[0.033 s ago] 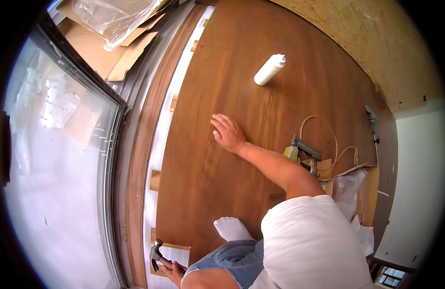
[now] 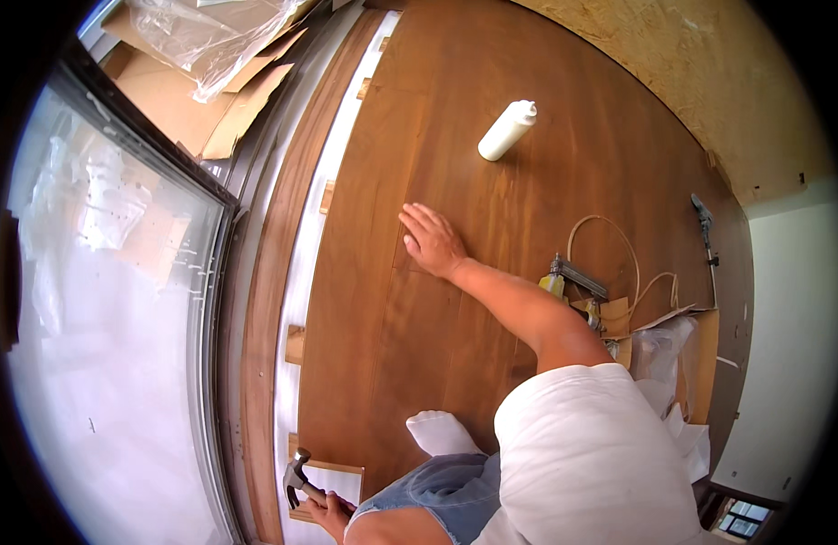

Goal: The person installs wooden planks onto a ceiling by applying glue, positioning them with a spacer, and securing them using a nail gun and a hammer.

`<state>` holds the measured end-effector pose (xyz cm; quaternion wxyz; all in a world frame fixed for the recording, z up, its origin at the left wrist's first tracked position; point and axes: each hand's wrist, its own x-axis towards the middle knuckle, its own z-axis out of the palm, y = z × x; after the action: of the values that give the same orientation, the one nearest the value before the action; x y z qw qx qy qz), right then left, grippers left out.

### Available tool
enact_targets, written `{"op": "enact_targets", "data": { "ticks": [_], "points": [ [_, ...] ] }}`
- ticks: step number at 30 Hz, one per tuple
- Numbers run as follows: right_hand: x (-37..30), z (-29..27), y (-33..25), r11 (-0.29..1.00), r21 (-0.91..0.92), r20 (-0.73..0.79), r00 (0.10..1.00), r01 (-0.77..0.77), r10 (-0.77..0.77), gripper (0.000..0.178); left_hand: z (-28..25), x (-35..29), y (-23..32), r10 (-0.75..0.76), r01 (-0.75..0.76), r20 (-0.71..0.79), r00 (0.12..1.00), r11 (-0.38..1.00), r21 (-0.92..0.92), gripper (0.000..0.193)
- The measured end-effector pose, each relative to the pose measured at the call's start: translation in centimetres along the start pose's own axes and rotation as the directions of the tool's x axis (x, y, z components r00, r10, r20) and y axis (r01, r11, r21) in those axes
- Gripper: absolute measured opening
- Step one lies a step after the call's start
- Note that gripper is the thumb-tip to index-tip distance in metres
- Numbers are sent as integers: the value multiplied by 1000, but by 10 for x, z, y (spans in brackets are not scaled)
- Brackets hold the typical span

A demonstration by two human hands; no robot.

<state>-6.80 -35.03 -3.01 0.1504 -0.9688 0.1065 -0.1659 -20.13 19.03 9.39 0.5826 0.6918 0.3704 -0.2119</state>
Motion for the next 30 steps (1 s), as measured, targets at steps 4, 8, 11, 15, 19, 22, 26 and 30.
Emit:
{"op": "enact_targets", "data": {
  "ticks": [4, 8, 11, 15, 19, 22, 26, 30],
  "points": [
    [51, -3, 57, 994, -69, -27, 996, -84, 82, 46, 35, 37, 47, 58, -107, 257, 965, 978, 180, 19],
    [66, 12, 56, 998, -1, -54, 996, -69, 69, 44, 113, 89, 123, 164, -272, 380, 910, 929, 252, 19],
    [70, 7, 65, 996, 34, -59, 995, -82, 84, 44, 212, 128, 189, 291, -437, 474, 831, 869, 231, 20],
    [66, -9, 65, 991, 38, -28, 991, -127, 128, 44, 350, 191, 254, 286, -566, 620, 730, 762, 315, 19],
    [80, -12, 61, 990, 59, 7, 992, -129, 129, 45, 454, 242, 305, 310, -677, 674, 671, 628, 384, 26],
    [83, -11, 63, 988, 65, 26, 990, -142, 140, 47, 502, 264, 328, 298, -697, 694, 656, 592, 405, 34],
    [82, -12, 68, 981, 88, 48, 985, -172, 168, 47, 525, 288, 349, 231, -686, 710, 665, 566, 458, 50],
    [82, -14, 70, 979, 95, 46, 983, -180, 176, 48, 530, 291, 361, 221, -696, 741, 634, 579, 423, 61]
  ]
}}
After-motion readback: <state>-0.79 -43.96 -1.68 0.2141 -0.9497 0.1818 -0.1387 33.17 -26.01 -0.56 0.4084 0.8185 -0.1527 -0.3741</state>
